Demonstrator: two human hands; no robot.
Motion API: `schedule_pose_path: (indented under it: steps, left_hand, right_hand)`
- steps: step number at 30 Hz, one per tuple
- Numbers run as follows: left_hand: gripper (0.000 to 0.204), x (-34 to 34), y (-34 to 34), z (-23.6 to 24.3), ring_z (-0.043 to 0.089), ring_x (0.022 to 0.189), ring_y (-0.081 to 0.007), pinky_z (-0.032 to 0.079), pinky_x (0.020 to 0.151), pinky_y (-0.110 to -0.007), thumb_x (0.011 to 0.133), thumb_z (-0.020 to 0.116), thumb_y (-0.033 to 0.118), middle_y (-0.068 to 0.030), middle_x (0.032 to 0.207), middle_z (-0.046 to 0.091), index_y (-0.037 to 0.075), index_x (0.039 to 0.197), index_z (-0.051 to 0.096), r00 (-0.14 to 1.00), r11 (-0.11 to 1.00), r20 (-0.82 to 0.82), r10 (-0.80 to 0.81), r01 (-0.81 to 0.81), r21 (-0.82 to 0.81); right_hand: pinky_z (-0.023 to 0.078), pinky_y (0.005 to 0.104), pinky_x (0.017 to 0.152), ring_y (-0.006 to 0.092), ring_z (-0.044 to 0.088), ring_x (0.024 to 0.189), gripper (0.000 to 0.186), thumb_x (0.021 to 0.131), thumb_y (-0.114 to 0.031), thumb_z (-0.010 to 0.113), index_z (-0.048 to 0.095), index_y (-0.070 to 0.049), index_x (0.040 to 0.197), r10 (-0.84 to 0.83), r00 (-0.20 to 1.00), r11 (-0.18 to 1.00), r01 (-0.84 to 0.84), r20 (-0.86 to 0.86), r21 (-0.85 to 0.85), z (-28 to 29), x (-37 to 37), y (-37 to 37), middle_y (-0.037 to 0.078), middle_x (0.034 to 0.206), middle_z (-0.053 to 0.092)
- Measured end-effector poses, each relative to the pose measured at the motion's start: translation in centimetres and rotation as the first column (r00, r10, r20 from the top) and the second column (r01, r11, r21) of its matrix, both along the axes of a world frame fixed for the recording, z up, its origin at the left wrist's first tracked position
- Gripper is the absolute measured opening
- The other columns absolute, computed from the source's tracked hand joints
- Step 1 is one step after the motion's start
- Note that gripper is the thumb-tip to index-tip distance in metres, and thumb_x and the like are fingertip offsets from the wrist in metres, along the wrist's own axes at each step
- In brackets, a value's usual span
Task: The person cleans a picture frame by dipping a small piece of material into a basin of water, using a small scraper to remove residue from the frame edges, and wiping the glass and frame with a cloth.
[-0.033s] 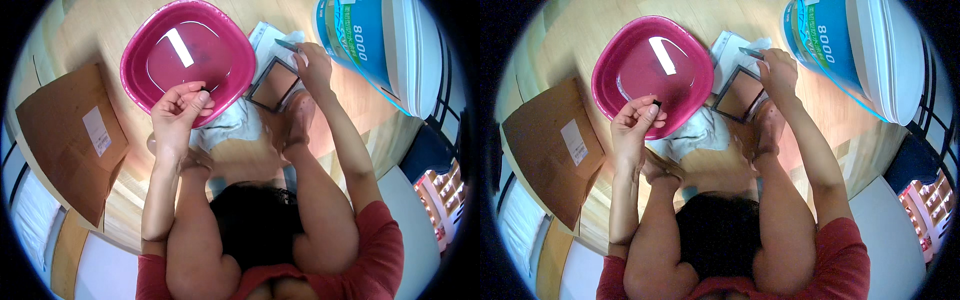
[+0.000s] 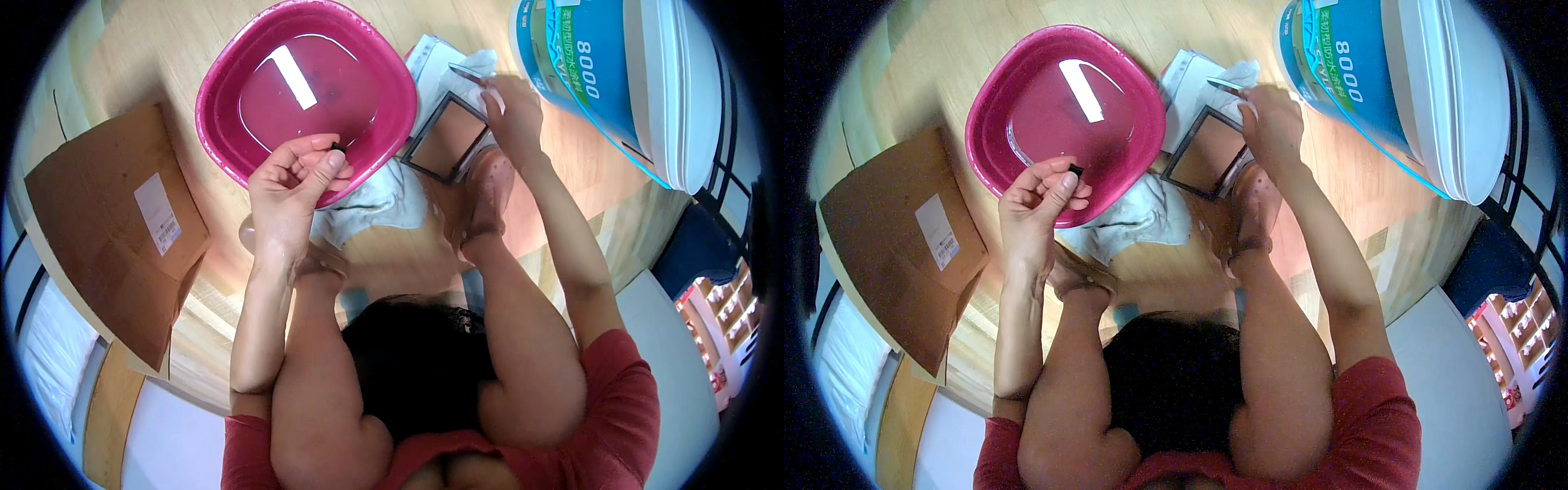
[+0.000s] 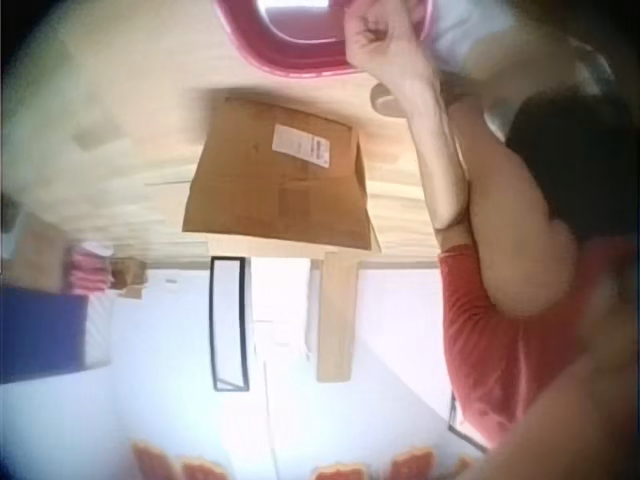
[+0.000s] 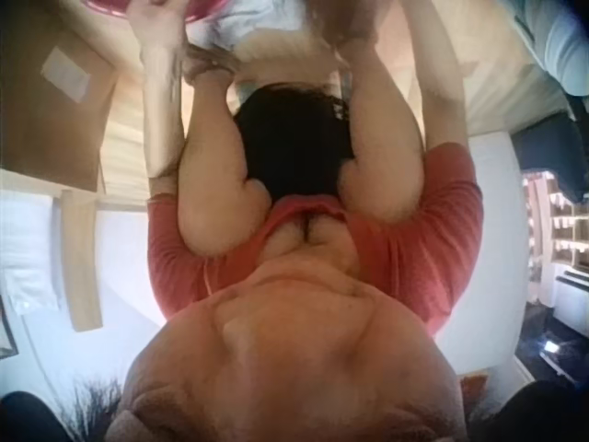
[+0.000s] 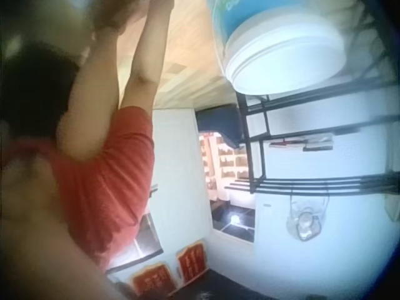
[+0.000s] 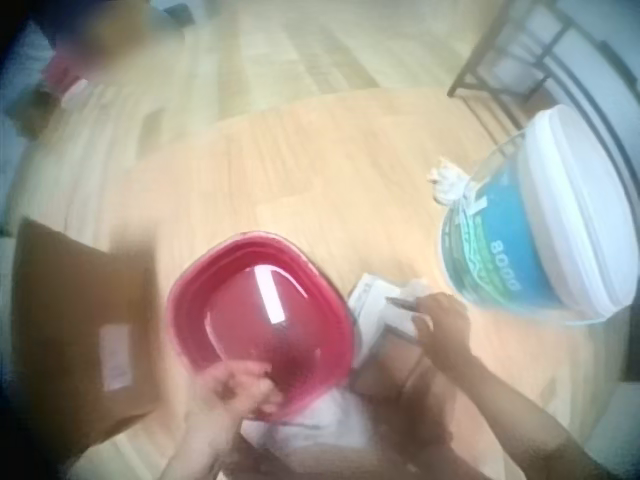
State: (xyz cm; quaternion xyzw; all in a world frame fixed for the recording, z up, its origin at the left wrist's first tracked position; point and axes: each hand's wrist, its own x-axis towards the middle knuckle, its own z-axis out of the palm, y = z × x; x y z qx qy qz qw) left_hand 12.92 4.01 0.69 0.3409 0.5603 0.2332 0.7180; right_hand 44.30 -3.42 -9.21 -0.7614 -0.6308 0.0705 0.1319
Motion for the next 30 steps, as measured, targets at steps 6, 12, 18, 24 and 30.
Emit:
schedule_pose_path:
  steps: [6, 12, 18, 24, 30]
  left_hand:
    - [0.021, -0.2, -0.3, -0.5, 0.067, 0.076, -0.0143, 0.056, 0.069, -0.025, 0.089, 0.065, 0.004, -0.0083, 0.087, 0.068, -0.001, 0.11, 0.064, 0.998, 0.999, 0.067, -0.005, 0.008, -0.051]
    - [0.022, -0.6, -0.9, -0.6, 0.069, 0.083, -0.0171, 0.058, 0.073, -0.027, 0.091, 0.062, 0.004, -0.0106, 0.093, 0.069, -0.001, 0.112, 0.063, 0.989, 0.988, 0.15, 0.004, 0.019, -0.154]
    - [0.026, -1.2, -1.2, -0.9, 0.069, 0.093, -0.0236, 0.06, 0.08, -0.032, 0.091, 0.061, 0.005, -0.0148, 0.098, 0.068, -0.002, 0.116, 0.061, 0.965, 0.97, 0.245, 0.095, -0.035, -0.239]
    - [0.015, -1.7, -1.1, -1.0, 0.069, 0.091, -0.023, 0.06, 0.079, -0.032, 0.091, 0.061, 0.003, -0.0138, 0.096, 0.068, -0.002, 0.105, 0.063, 0.962, 0.972, 0.244, 0.12, -0.063, -0.228]
    - [0.009, -2.0, -0.8, -1.3, 0.068, 0.087, -0.0185, 0.058, 0.08, -0.031, 0.09, 0.062, 0.005, -0.0104, 0.094, 0.068, 0.0, 0.098, 0.062, 0.97, 0.977, 0.206, 0.131, -0.09, -0.195]
  right_hand:
    - [0.05, 0.0384, 0.079, 0.0288, 0.061, 0.091, 0.022, 0.081, -0.017, 0.07, 0.067, -0.007, 0.099, -0.136, 0.951, 0.961, 0.058, -0.278, -0.272, -1.1, -0.2, -2.7, 0.011, 0.093, 0.065]
    - [0.05, 0.0354, 0.076, 0.0245, 0.061, 0.085, 0.024, 0.079, -0.017, 0.074, 0.066, -0.003, 0.098, -0.226, 0.846, 0.941, 0.062, -0.482, -0.333, -2.9, 1.3, -3.3, 0.01, 0.088, 0.063]
    - [0.045, 0.0205, 0.073, 0.0067, 0.056, 0.085, 0.015, 0.088, -0.001, 0.064, 0.059, 0.001, 0.102, -0.393, 0.49, 0.898, 0.02, -0.779, -0.44, -2.0, 2.1, -4.5, 0.001, 0.09, 0.06]
    - [0.045, 0.0204, 0.077, 0.0075, 0.057, 0.086, 0.017, 0.089, -0.002, 0.063, 0.06, 0.002, 0.106, -0.429, 0.418, 0.888, 0.031, -0.801, -0.459, 2.2, 2.6, -4.6, 0.001, 0.09, 0.062]
    - [0.046, 0.0214, 0.081, 0.0085, 0.057, 0.088, 0.02, 0.092, -0.005, 0.06, 0.061, 0.002, 0.111, -0.387, 0.336, 0.904, -0.043, -0.859, -0.424, 6.7, -0.3, -1.5, 0.002, 0.094, 0.064]
